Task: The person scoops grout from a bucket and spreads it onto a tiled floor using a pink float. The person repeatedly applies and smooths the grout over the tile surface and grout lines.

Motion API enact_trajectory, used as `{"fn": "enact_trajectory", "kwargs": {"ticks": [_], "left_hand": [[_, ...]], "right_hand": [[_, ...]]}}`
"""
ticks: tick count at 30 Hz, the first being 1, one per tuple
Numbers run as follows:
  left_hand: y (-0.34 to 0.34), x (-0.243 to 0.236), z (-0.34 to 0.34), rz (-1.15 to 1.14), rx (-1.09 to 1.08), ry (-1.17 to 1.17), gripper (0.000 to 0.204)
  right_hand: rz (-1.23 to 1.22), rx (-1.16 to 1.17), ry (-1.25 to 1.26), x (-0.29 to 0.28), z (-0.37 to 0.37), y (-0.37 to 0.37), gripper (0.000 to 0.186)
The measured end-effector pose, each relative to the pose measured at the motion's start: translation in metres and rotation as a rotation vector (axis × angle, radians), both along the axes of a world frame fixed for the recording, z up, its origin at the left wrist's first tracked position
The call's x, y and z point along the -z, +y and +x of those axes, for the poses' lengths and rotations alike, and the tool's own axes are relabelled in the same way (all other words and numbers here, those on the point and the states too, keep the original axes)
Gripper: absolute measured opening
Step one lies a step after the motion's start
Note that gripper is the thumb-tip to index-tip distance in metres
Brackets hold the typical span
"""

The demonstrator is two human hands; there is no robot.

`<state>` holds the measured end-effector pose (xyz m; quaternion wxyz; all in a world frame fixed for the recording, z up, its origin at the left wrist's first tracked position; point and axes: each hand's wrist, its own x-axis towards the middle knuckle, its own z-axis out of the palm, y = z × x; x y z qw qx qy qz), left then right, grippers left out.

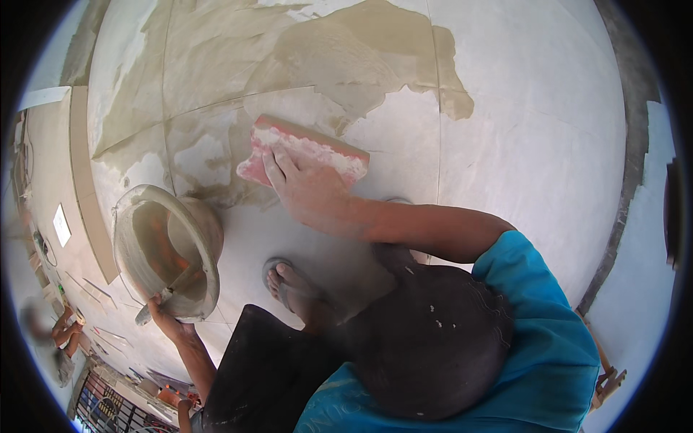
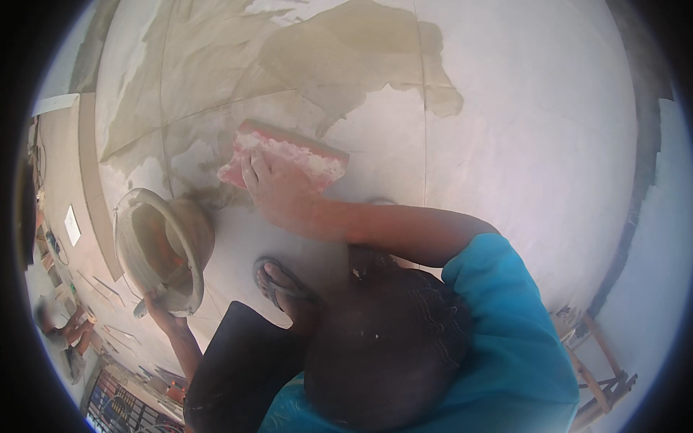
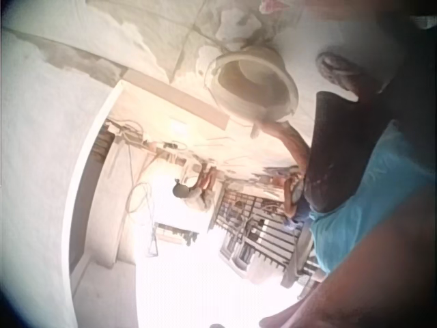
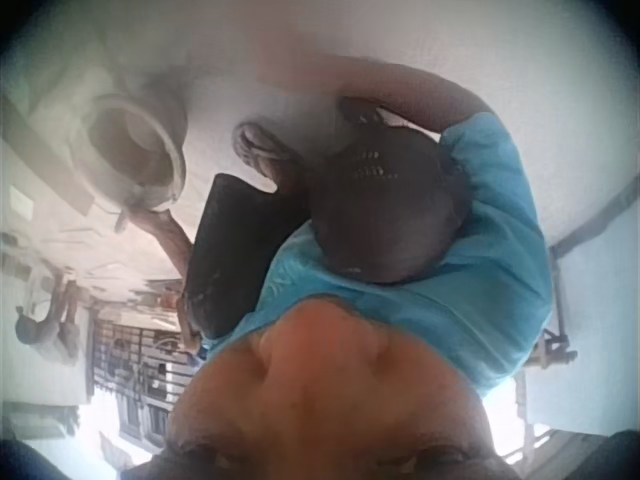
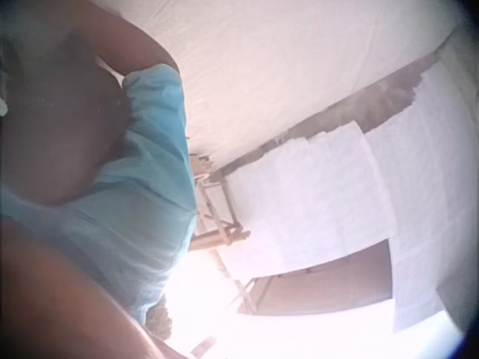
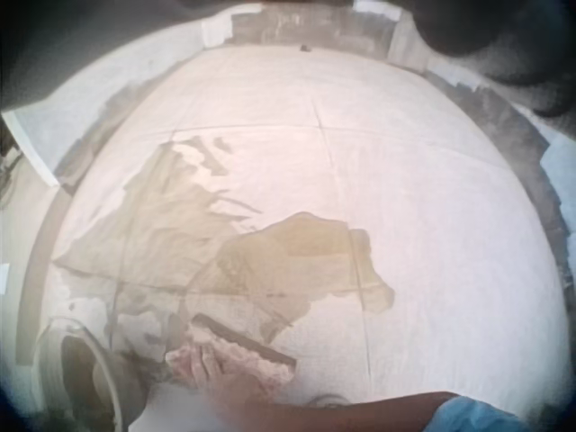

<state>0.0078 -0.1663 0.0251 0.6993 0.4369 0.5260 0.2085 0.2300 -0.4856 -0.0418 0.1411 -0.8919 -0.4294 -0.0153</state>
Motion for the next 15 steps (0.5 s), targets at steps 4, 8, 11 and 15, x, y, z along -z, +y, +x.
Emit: {"fn": "enact_trajectory", "kwargs": {"ticks": [4, 8, 11, 15], "left_hand": [[0.018, 0.016, -0.020, -0.063, 0.011, -0.029, 0.064], [0.008, 0.015, -0.007, -0.001, -0.004, 0.057, 0.064], [0.006, 0.020, -0.001, 0.015, -0.001, 0.076, 0.064], [0.011, 0.022, -0.009, -0.012, 0.029, 0.045, 0.065]], "right_hand": [[-0.007, -0.058, 0.155, 0.008, -0.038, 0.000, 0.062], [-0.017, 0.111, 0.268, 0.007, -0.003, 0.012, 0.061], [-0.068, 0.160, 0.202, 0.009, 0.024, 0.010, 0.062], [-0.119, 0.243, 0.248, 0.000, 0.063, 0.007, 0.071]]}}
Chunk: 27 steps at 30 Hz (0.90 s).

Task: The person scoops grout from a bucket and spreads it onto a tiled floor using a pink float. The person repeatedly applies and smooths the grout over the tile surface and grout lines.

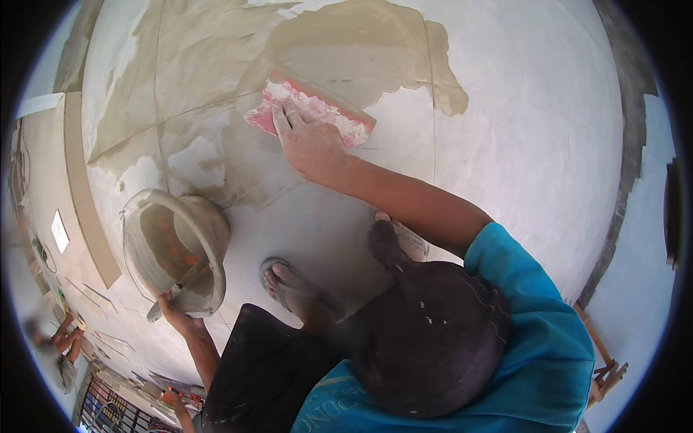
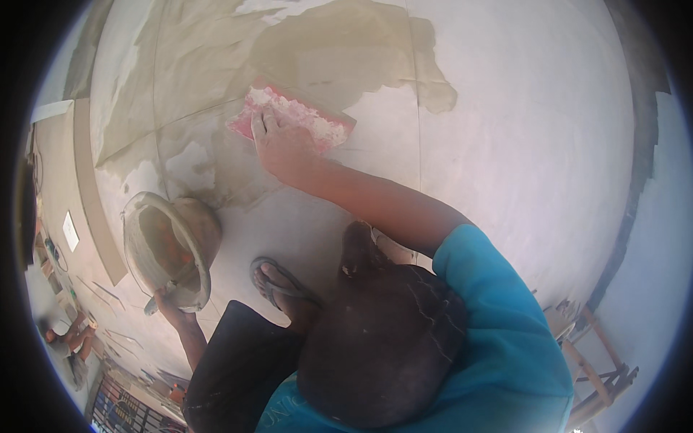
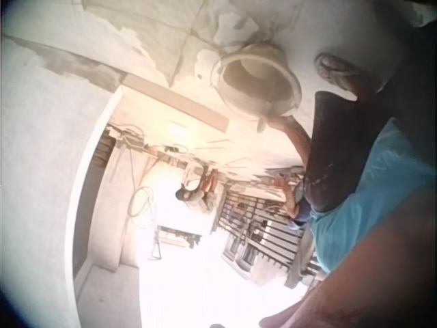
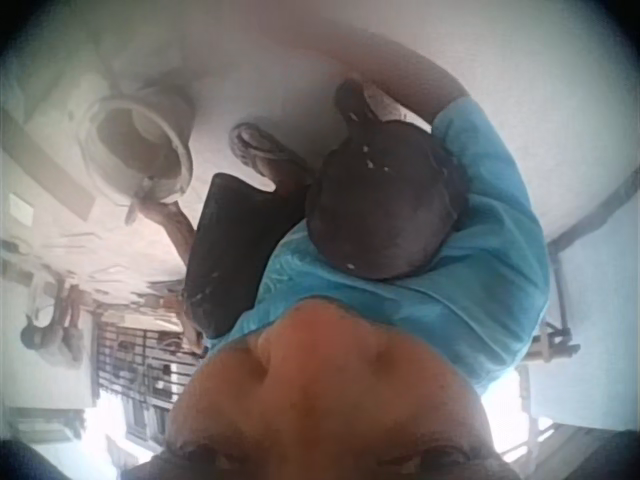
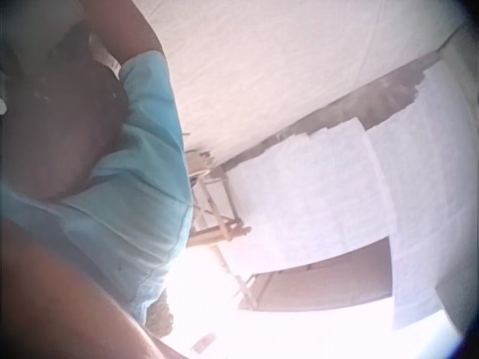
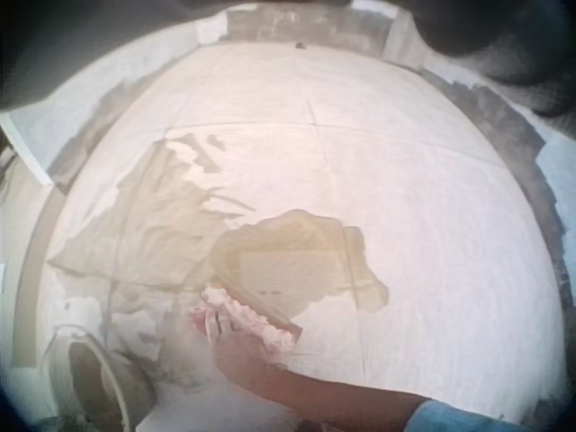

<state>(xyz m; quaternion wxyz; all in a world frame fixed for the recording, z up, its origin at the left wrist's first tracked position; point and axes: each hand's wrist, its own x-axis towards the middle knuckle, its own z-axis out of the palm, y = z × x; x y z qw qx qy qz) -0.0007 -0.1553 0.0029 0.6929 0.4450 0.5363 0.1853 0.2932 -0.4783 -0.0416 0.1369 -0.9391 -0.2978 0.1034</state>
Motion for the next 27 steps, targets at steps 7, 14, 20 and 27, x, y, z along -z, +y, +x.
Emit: {"fn": "enact_trajectory", "kwargs": {"ticks": [7, 14, 20, 27], "left_hand": [[-0.016, -0.011, 0.012, -0.011, -0.021, 0.046, 0.063], [-0.022, -0.007, 0.015, 0.178, 0.013, 0.163, 0.062], [-0.012, 0.002, 0.011, 0.217, -0.081, 0.239, 0.059], [0.002, 0.012, 0.005, 0.282, -0.014, 0.237, 0.056]], "right_hand": [[0.119, -0.100, -0.133, -0.010, -0.013, 0.040, 0.060], [-0.046, -0.088, -0.165, 0.002, 0.050, 0.074, 0.061], [0.043, 0.208, -0.093, 0.025, 0.116, 0.078, 0.067], [0.017, 0.341, -0.106, 0.007, 0.155, 0.044, 0.063]]}}
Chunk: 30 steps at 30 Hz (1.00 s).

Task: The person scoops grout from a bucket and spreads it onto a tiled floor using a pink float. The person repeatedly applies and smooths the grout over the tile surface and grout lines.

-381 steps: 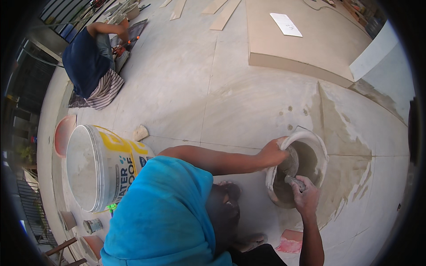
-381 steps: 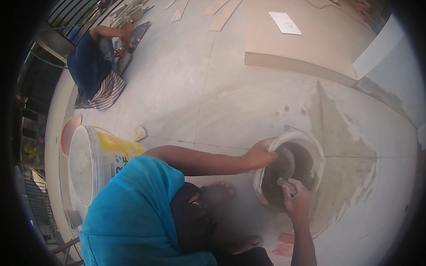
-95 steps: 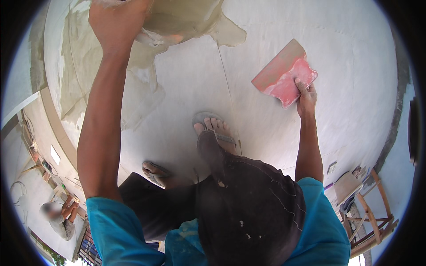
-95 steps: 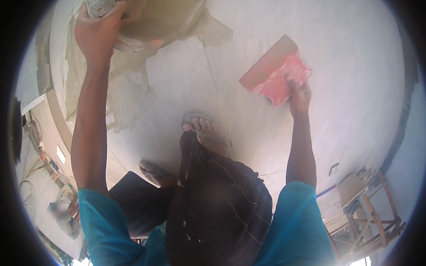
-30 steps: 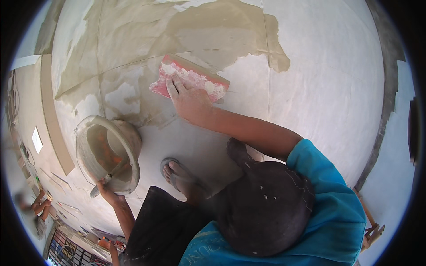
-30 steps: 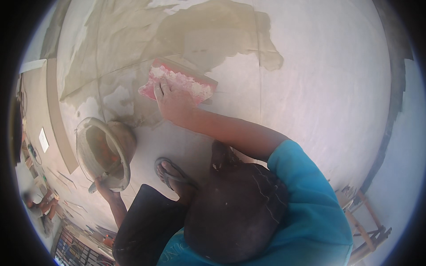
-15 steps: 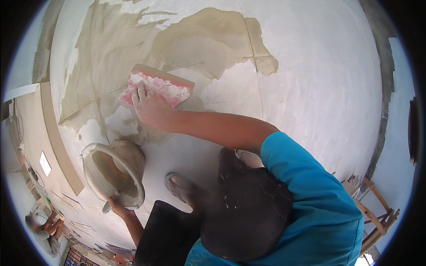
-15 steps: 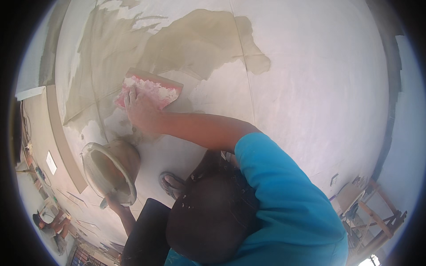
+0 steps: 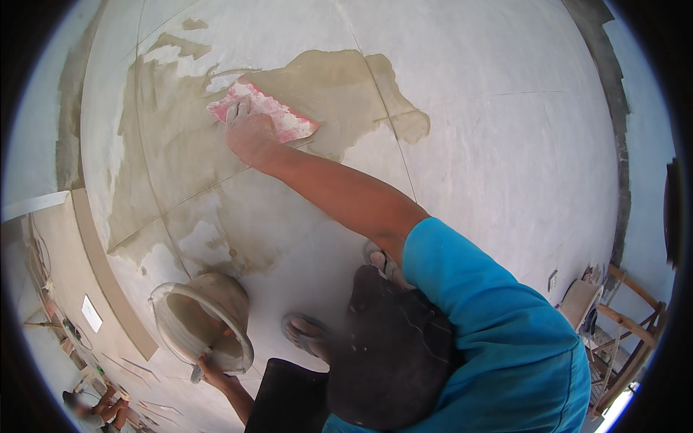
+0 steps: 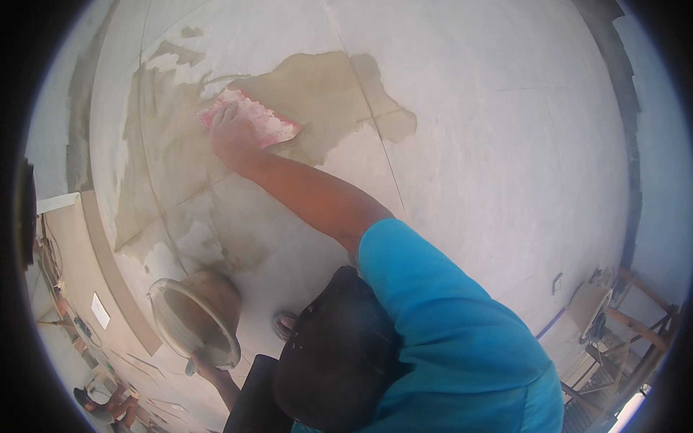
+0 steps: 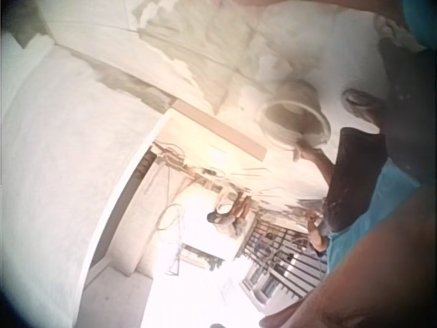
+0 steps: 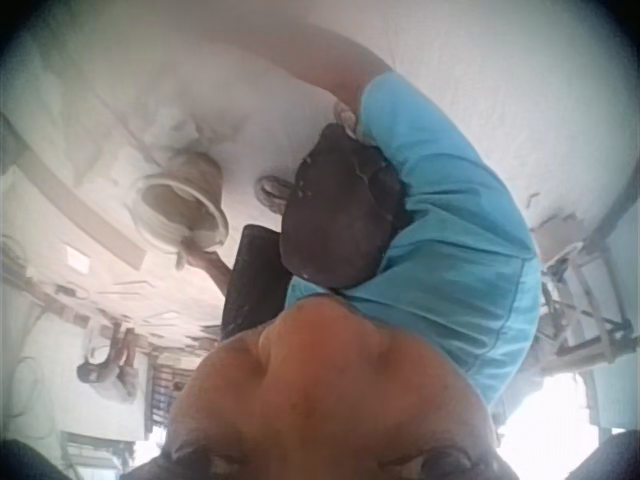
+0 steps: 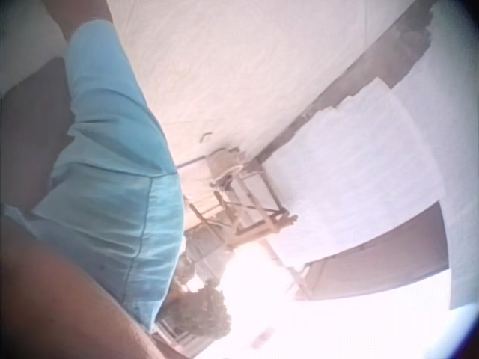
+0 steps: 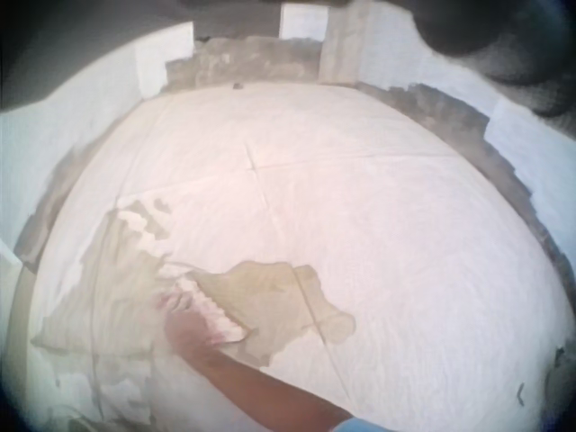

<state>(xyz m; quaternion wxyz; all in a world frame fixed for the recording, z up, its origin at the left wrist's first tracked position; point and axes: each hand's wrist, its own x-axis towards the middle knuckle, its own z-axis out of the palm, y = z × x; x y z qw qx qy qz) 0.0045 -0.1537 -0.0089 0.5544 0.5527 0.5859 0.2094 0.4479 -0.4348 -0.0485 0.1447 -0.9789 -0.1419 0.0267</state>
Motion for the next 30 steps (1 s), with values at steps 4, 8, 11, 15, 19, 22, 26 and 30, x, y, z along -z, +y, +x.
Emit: {"fn": "enact_trajectory", "kwargs": {"ticks": [4, 8, 11, 15, 19, 22, 26, 30], "left_hand": [[0.011, 0.004, -0.010, 0.049, 0.007, 0.020, 0.056], [0.003, -0.008, -0.005, 0.039, 0.075, 0.023, 0.055], [0.019, -0.001, -0.014, 0.109, 0.017, 0.064, 0.055], [-0.020, -0.024, 0.019, 0.201, 0.068, 0.136, 0.062], [-0.016, -0.023, 0.008, 0.212, 0.069, 0.118, 0.067], [-0.019, -0.022, 0.014, 0.200, 0.098, 0.109, 0.063], [-0.015, -0.026, 0.010, 0.230, 0.077, 0.132, 0.061], [-0.005, -0.024, 0.005, 0.300, 0.148, 0.135, 0.071]], "right_hand": [[0.066, -0.060, -0.070, -0.023, -0.027, -0.013, 0.058], [-0.154, -0.388, -0.116, -0.016, -0.104, 0.005, 0.061], [-0.097, -0.393, 0.041, -0.018, -0.106, 0.022, 0.063], [-0.082, -0.197, -0.028, 0.010, -0.034, 0.032, 0.063], [-0.074, -0.060, 0.003, 0.011, 0.028, 0.047, 0.063], [0.033, 0.144, -0.077, 0.035, 0.067, 0.046, 0.065], [-0.001, 0.262, -0.060, 0.028, 0.095, 0.040, 0.064], [0.059, 0.377, -0.037, 0.018, 0.105, 0.017, 0.066]]}}
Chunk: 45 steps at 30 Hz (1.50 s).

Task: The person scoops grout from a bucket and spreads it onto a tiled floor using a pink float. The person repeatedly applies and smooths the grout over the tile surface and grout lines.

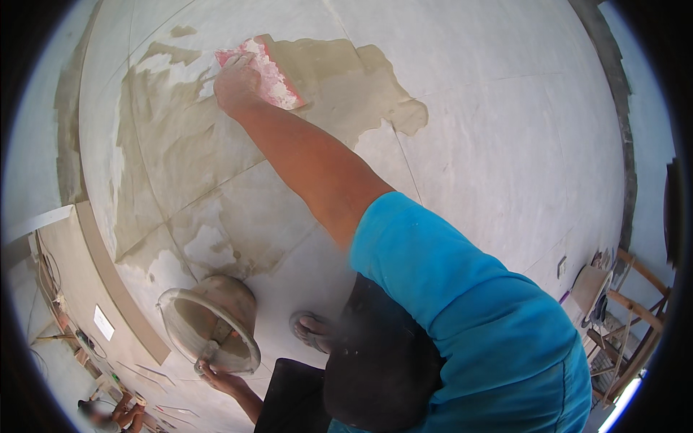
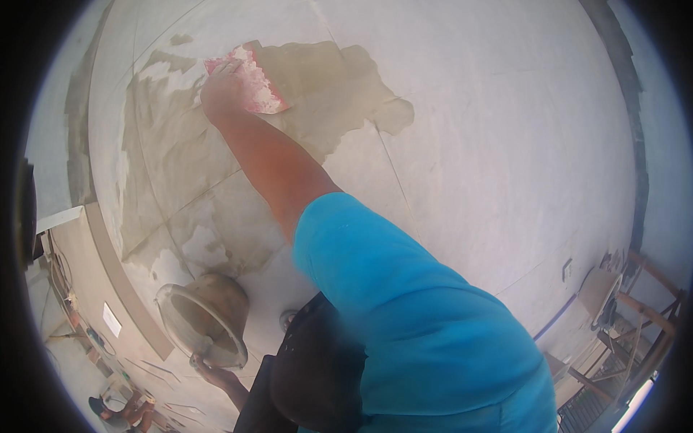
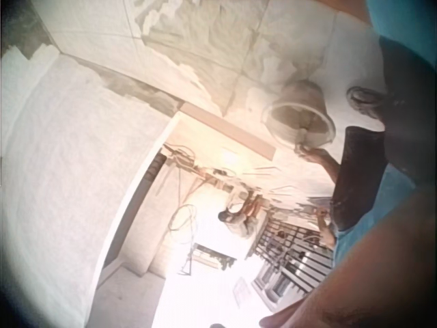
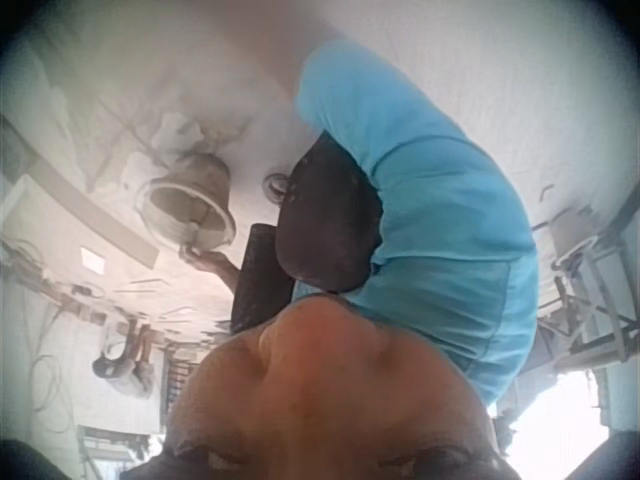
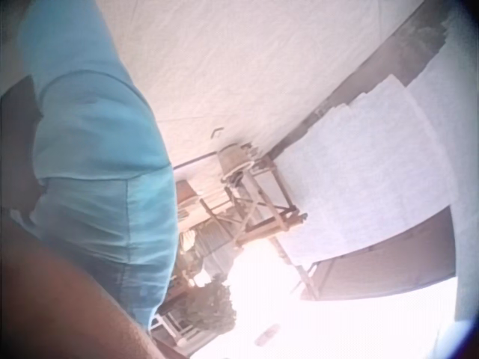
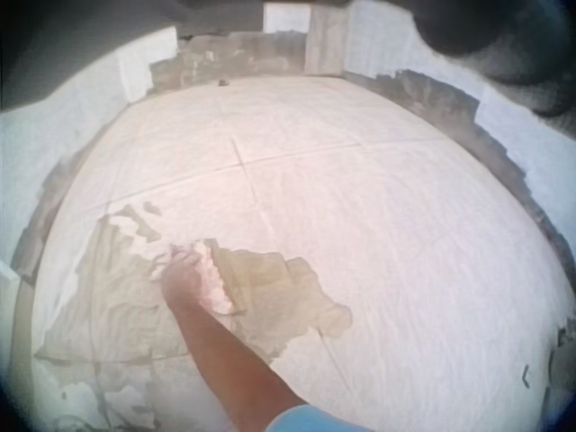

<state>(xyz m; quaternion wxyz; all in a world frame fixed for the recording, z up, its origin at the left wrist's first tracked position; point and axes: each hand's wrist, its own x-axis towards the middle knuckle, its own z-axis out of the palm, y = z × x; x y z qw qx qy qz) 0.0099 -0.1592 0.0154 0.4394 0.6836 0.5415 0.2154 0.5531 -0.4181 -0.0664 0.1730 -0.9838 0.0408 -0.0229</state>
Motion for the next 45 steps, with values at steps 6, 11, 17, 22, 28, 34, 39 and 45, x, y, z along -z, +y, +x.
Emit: {"fn": "enact_trajectory", "kwargs": {"ticks": [6, 11, 17, 22, 28, 34, 39, 45], "left_hand": [[0.017, 0.011, -0.010, -0.002, -0.050, -0.129, 0.084], [0.018, -0.004, 0.003, -0.074, -0.203, -0.297, 0.091], [0.026, -0.007, 0.014, -0.114, -0.185, -0.343, 0.092], [0.013, -0.012, 0.026, -0.141, -0.233, -0.363, 0.090], [0.007, -0.020, 0.028, -0.112, -0.249, -0.337, 0.086], [0.016, -0.010, 0.017, -0.137, -0.202, -0.339, 0.091], [0.017, -0.007, 0.016, -0.147, -0.192, -0.317, 0.090], [0.015, -0.010, 0.013, -0.116, -0.249, -0.271, 0.089]], "right_hand": [[-0.061, -0.253, 0.083, -0.066, -0.050, -0.062, 0.076], [-0.018, -0.669, -0.080, -0.048, -0.242, -0.050, 0.065], [-0.005, -0.780, -0.045, -0.034, -0.306, -0.073, 0.064], [0.008, -0.595, 0.162, -0.016, -0.263, -0.061, 0.069], [0.018, -0.530, 0.213, -0.032, -0.207, -0.066, 0.074], [0.063, -0.402, 0.118, -0.024, -0.176, -0.067, 0.077], [0.012, -0.280, 0.136, -0.040, -0.138, -0.095, 0.073], [0.110, -0.451, -0.189, -0.029, -0.156, -0.014, 0.070]]}}
